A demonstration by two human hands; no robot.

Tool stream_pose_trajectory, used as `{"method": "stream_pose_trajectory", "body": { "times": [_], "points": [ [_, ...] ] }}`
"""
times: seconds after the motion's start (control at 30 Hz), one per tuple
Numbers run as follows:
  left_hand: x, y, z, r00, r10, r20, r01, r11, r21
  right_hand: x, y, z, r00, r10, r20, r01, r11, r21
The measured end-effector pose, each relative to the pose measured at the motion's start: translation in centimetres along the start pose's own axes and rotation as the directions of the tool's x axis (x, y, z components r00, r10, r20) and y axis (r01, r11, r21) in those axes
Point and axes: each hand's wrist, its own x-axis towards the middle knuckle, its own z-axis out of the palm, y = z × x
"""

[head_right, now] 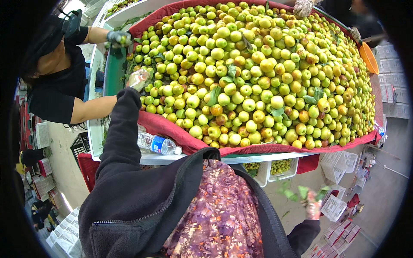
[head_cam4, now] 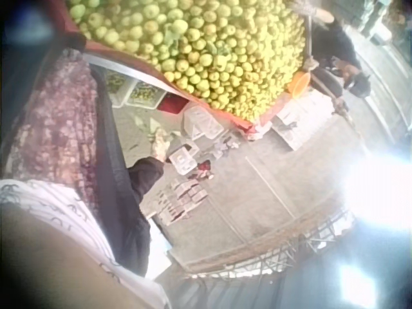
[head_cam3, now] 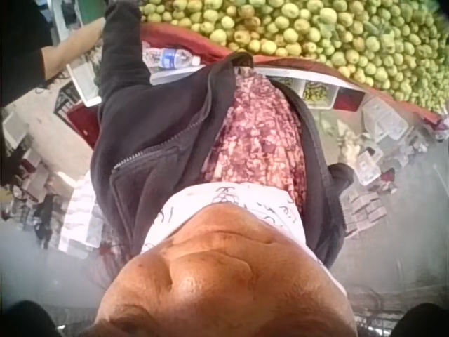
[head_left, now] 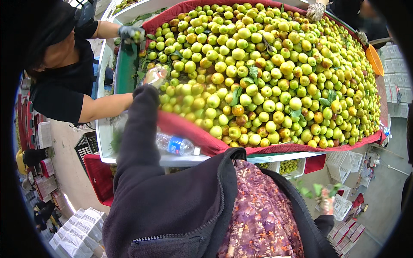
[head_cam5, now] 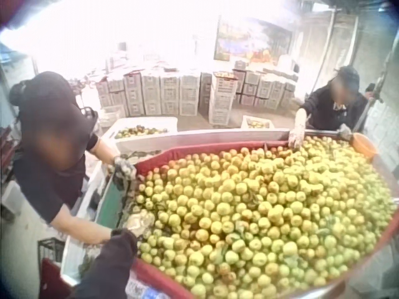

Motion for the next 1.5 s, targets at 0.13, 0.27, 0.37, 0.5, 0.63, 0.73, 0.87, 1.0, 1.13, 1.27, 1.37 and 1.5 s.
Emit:
{"method": "stream_pose_trajectory", "body": {
  "times": [0.13, 0.27, 0.37, 0.5, 0.63, 0.73, 0.87, 1.0, 1.13, 1.27, 1.37, 1.5],
  "points": [
    [-4.5, 0.4, 0.8, 0.974, 0.16, 0.159, -0.208, 0.908, 0.362, -1.6, 14.1, 2.7, 0.906, 0.422, 0.038, -0.28, 0.665, -0.693],
    [-6.9, 3.0, 1.2, 0.954, 0.186, 0.235, -0.291, 0.755, 0.587, -2.6, 18.4, 5.8, 0.846, 0.505, 0.173, -0.228, 0.635, -0.738],
    [-6.1, 6.3, 0.8, 0.973, 0.073, 0.221, -0.19, 0.796, 0.574, -1.0, 12.6, 8.0, 0.892, 0.382, 0.242, -0.178, 0.789, -0.588],
    [-3.9, 11.3, 3.5, 0.866, 0.445, 0.226, -0.494, 0.83, 0.258, 1.1, -0.9, 12.5, 0.958, 0.007, 0.286, 0.038, 0.988, -0.149],
    [-3.5, 13.2, 8.3, 0.947, 0.28, 0.155, -0.32, 0.815, 0.483, 0.5, -12.6, 18.5, 0.765, -0.583, 0.273, 0.642, 0.719, -0.266],
    [-2.6, 13.1, 9.7, 0.962, 0.212, 0.172, -0.273, 0.787, 0.554, -1.3, -16.3, 22.9, 0.837, -0.438, 0.327, 0.466, 0.885, -0.01],
    [-2.2, 13.3, 7.6, 0.913, 0.356, 0.198, -0.404, 0.734, 0.546, -2.4, -17.8, 27.8, 0.719, -0.468, 0.513, 0.515, 0.855, 0.06],
    [-5.2, 16.2, 6.4, 0.916, 0.309, 0.257, -0.217, 0.919, -0.331, -2.5, -19.8, 31.6, 0.608, -0.364, 0.706, -0.15, 0.82, 0.552],
    [-8.6, 20.7, 10.3, 0.505, 0.733, 0.456, -0.635, 0.673, -0.38, 0.0, -21.4, 34.9, 0.377, -0.299, 0.876, -0.834, 0.3, 0.462],
    [-4.2, 23.9, 16.4, 0.505, 0.862, -0.037, -0.825, 0.495, 0.272, 1.2, -18.6, 33.6, 0.359, -0.344, 0.868, -0.849, 0.266, 0.457],
    [0.6, 23.3, 20.1, 0.648, 0.717, 0.256, -0.761, 0.598, 0.252, 2.1, -16.7, 34.0, 0.306, -0.414, 0.858, -0.743, 0.46, 0.486],
    [4.2, 22.3, 21.4, 0.664, 0.626, 0.409, -0.739, 0.464, 0.488, 2.1, -15.3, 35.4, 0.535, -0.328, 0.779, -0.617, 0.478, 0.625]
  ]
}}
